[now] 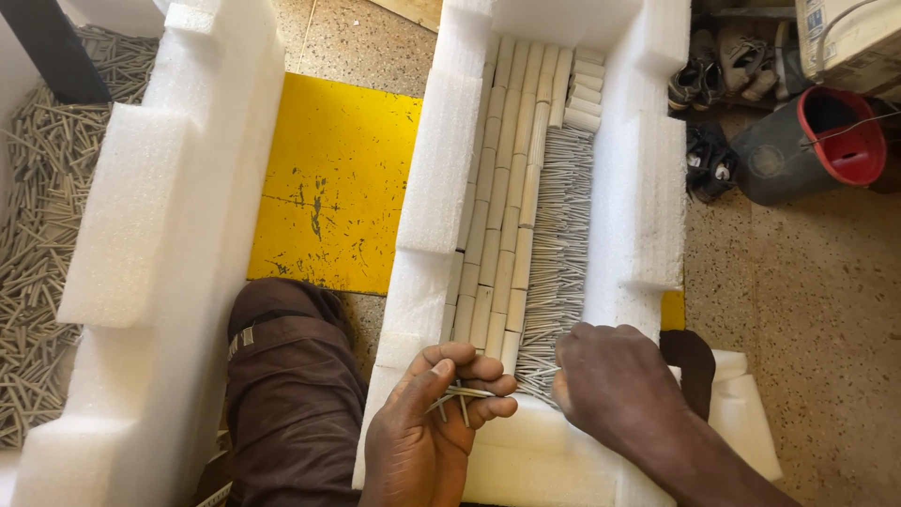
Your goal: Organizing small metal rods by picking them from a bulk pile and placing them into individual slots in a foam packaging tray.
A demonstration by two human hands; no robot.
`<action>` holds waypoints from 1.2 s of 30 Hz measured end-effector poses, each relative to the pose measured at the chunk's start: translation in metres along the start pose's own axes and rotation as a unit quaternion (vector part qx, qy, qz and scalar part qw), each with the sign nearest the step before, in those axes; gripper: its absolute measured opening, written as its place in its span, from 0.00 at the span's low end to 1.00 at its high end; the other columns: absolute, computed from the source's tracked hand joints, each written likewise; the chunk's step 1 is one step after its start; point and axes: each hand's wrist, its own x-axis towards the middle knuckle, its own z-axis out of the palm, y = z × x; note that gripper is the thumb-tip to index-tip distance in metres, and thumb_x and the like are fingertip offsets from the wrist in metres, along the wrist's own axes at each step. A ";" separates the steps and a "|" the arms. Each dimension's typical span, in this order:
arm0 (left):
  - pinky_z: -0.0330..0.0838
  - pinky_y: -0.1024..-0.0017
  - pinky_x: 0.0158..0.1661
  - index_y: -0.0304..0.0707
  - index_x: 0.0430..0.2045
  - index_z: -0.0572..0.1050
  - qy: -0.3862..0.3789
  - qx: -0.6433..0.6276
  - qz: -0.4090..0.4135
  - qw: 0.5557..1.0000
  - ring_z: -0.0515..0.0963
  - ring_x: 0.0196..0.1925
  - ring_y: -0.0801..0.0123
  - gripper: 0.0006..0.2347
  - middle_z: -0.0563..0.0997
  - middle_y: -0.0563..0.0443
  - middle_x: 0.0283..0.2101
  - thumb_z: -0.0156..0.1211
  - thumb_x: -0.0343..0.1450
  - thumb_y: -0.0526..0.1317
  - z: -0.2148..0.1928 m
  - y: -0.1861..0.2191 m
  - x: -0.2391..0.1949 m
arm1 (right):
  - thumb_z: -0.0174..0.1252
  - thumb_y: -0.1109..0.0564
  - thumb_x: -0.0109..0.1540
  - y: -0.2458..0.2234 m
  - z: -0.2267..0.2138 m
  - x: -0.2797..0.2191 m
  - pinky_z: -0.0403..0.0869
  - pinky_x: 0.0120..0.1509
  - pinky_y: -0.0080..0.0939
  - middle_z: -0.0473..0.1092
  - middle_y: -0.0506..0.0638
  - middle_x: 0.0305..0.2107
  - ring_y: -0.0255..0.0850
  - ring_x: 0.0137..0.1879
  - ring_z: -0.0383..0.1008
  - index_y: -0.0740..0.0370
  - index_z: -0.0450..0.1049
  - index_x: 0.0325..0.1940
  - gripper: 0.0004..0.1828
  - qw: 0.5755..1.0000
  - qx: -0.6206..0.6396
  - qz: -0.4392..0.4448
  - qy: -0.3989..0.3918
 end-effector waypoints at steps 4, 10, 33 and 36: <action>0.82 0.53 0.47 0.20 0.51 0.70 0.019 0.004 -0.010 1.000 0.83 0.47 0.42 0.13 0.78 0.26 0.43 0.47 0.77 0.34 0.003 0.001 0.000 | 0.57 0.54 0.59 -0.006 0.007 0.012 0.77 0.41 0.45 0.75 0.50 0.29 0.41 0.27 0.73 0.60 0.80 0.31 0.10 0.999 -0.024 -0.015 0.034; 0.84 0.54 0.47 0.20 0.51 0.70 0.004 -0.006 -0.012 1.000 0.84 0.45 0.43 0.13 0.79 0.25 0.43 0.49 0.76 0.33 -0.002 -0.001 0.004 | 0.61 0.53 0.56 -0.005 0.004 0.020 0.79 0.34 0.46 0.78 0.55 0.30 0.44 0.26 0.77 0.63 0.82 0.30 0.11 0.999 0.000 -0.033 -0.021; 0.83 0.50 0.49 0.22 0.51 0.71 -0.005 0.012 -0.013 1.000 0.84 0.49 0.41 0.12 0.80 0.27 0.43 0.52 0.73 0.27 -0.014 -0.008 0.010 | 0.68 0.47 0.61 -0.004 -0.002 0.021 0.80 0.44 0.44 0.80 0.48 0.33 0.40 0.34 0.81 0.52 0.84 0.41 0.10 0.987 0.082 -0.015 -0.135; 0.81 0.49 0.48 0.22 0.51 0.71 0.009 0.005 -0.021 1.000 0.84 0.47 0.39 0.12 0.80 0.25 0.43 0.51 0.73 0.25 -0.020 -0.011 0.013 | 0.64 0.46 0.62 -0.003 -0.001 0.019 0.78 0.40 0.46 0.79 0.48 0.31 0.42 0.30 0.78 0.51 0.85 0.37 0.10 0.989 0.046 -0.014 -0.138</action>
